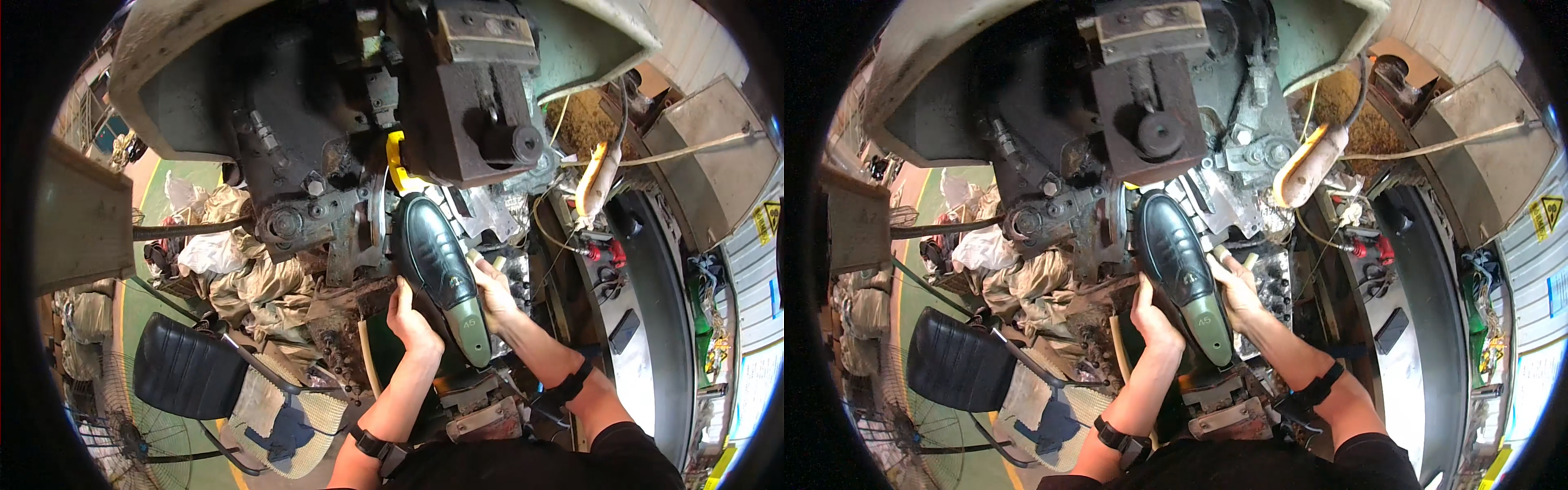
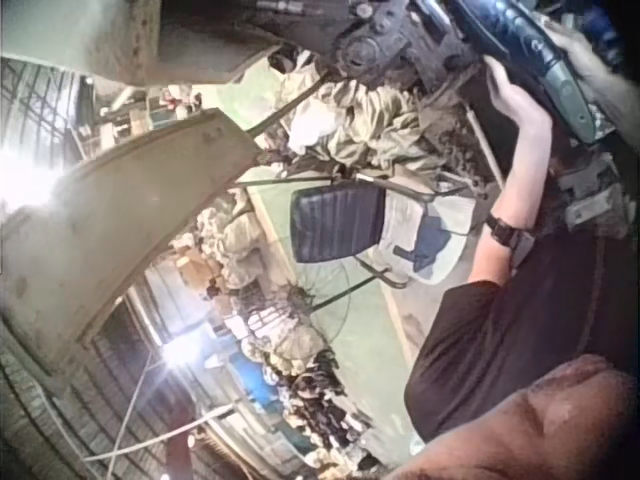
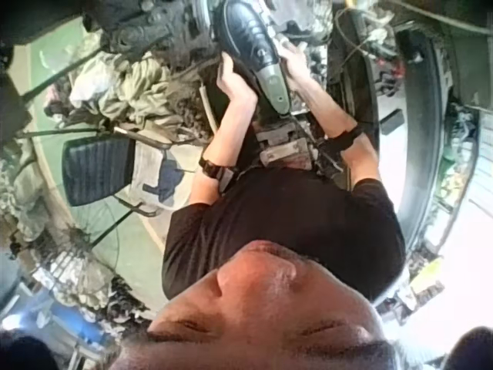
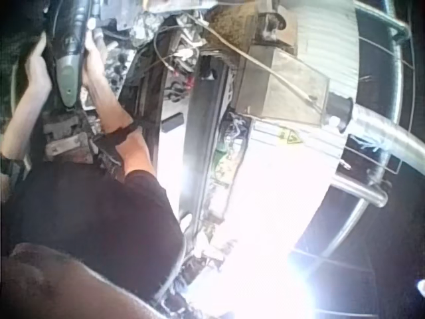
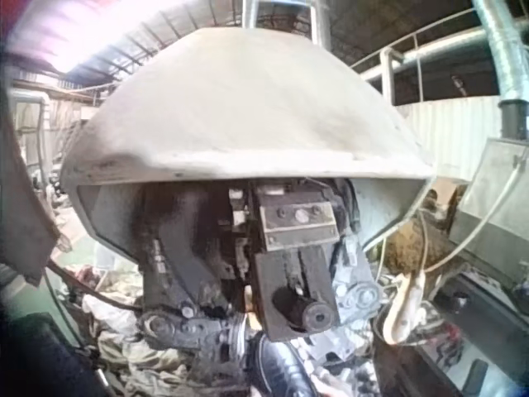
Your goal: Operating a toe lasting machine to shape the upper of a shoe over a last.
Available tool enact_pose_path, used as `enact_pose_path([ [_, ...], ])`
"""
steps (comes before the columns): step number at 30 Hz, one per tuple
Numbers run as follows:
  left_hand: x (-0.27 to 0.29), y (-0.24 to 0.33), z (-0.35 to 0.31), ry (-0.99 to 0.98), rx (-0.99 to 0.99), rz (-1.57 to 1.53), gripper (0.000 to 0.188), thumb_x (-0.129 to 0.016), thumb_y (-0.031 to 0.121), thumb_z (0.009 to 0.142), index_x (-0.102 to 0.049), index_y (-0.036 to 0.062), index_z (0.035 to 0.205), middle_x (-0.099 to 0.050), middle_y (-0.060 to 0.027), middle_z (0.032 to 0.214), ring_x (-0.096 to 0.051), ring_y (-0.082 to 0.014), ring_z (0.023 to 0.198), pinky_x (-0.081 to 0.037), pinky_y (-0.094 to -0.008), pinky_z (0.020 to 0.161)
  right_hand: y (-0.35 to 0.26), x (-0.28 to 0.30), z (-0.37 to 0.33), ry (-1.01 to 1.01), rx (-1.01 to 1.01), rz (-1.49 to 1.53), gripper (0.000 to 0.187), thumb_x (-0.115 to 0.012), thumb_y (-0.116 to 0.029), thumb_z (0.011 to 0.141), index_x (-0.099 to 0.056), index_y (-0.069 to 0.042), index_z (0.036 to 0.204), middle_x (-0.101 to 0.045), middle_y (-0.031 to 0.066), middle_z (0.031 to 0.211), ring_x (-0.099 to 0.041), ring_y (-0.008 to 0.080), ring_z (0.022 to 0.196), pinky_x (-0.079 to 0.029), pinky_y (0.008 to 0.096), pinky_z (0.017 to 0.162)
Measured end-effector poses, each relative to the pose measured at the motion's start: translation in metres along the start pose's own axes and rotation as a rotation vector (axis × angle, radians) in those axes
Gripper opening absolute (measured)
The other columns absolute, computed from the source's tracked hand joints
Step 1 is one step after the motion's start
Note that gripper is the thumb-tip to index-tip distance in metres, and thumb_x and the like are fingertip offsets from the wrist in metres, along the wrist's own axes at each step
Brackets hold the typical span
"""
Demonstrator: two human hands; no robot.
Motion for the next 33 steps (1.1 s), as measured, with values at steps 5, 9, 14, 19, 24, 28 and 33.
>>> enact_pose_path([
  [5, 0.009, 0.011, -0.01, 0.164, -0.066, 0.116, 0.024, -0.07, 0.026, 0.097, -0.063, 0.0029, 0.096, -0.068, -0.005, 0.098, -0.063, -0.0167, 0.088, -0.051, -0.032, 0.081, 0.002, -0.002, -0.005, 0.055, 0.065, 0.024, 0.06, -0.072, -0.007, 0.093, -0.043, -0.004, 0.146, -0.07, 0.0114, 0.11, -0.069, 0.0168, 0.088, -0.059, 0.0334, 0.077],
  [9, 0.004, 0.017, -0.02, 0.18, -0.059, 0.162, 0.026, -0.07, 0.026, 0.097, -0.063, 0.0014, 0.096, -0.067, -0.0052, 0.097, -0.063, -0.0169, 0.085, -0.051, -0.032, 0.079, -0.004, -0.011, -0.014, 0.039, 0.069, 0.042, 0.064, -0.072, -0.007, 0.093, -0.041, -0.004, 0.149, -0.07, 0.0114, 0.108, -0.07, 0.0166, 0.086, -0.06, 0.033, 0.076],
  [14, 0.008, 0.014, -0.007, 0.172, -0.033, 0.15, 0.027, -0.07, 0.026, 0.097, -0.064, -0.0004, 0.101, -0.068, -0.0074, 0.1, -0.063, -0.0187, 0.088, -0.051, -0.0339, 0.081, -0.007, -0.011, -0.013, 0.083, 0.057, -0.004, 0.049, -0.071, -0.007, 0.094, -0.049, -0.003, 0.138, -0.068, 0.0078, 0.112, -0.068, 0.0163, 0.094, -0.058, 0.0325, 0.084],
  [19, 0.011, 0.008, -0.007, 0.174, 0.014, 0.127, 0.028, -0.069, 0.025, 0.098, -0.065, -0.0019, 0.106, -0.069, -0.0105, 0.105, -0.066, -0.0219, 0.094, -0.053, -0.0366, 0.087, -0.006, -0.01, -0.015, 0.097, -0.007, 0.029, 0.043, -0.071, -0.006, 0.094, -0.052, -0.002, 0.133, -0.067, 0.0085, 0.114, -0.067, 0.0179, 0.101, -0.057, 0.0355, 0.089],
  [24, 0.01, 0.01, -0.008, 0.178, 0.035, 0.115, 0.028, -0.067, 0.025, 0.099, -0.064, -0.0017, 0.106, -0.069, -0.0105, 0.106, -0.066, -0.0222, 0.094, -0.054, -0.0377, 0.086, -0.007, -0.01, -0.014, 0.109, -0.007, 0.012, 0.044, -0.071, -0.007, 0.093, -0.052, -0.002, 0.133, -0.067, 0.0087, 0.114, -0.067, 0.0182, 0.101, -0.057, 0.0361, 0.089],
  [28, 0.007, 0.01, -0.01, 0.182, 0.027, 0.112, 0.027, -0.066, 0.025, 0.099, -0.063, -0.0014, 0.106, -0.07, -0.01, 0.103, -0.066, -0.0214, 0.092, -0.054, -0.0367, 0.084, -0.004, -0.004, -0.009, 0.123, 0.008, -0.011, 0.047, -0.072, -0.006, 0.092, -0.051, -0.002, 0.134, -0.067, 0.0089, 0.112, -0.067, 0.0178, 0.098, -0.058, 0.0353, 0.087],
  [33, 0.015, 0.006, -0.001, 0.179, -0.031, 0.165, 0.028, -0.067, 0.026, 0.1, -0.065, -0.002, 0.102, -0.069, -0.0076, 0.099, -0.064, -0.0187, 0.087, -0.052, -0.0331, 0.081, 0.001, 0.004, 0.002, 0.133, 0.042, 0.008, 0.054, -0.072, -0.006, 0.092, -0.046, -0.004, 0.14, -0.068, 0.0104, 0.109, -0.069, 0.0179, 0.091, -0.059, 0.0347, 0.079],
])
Point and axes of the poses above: each hand's wrist, its own z-axis towards the middle knuckle, its own x-axis out of the back of the hand, y = z × x, the point moved 6 cm from there along z, towards the middle knuckle
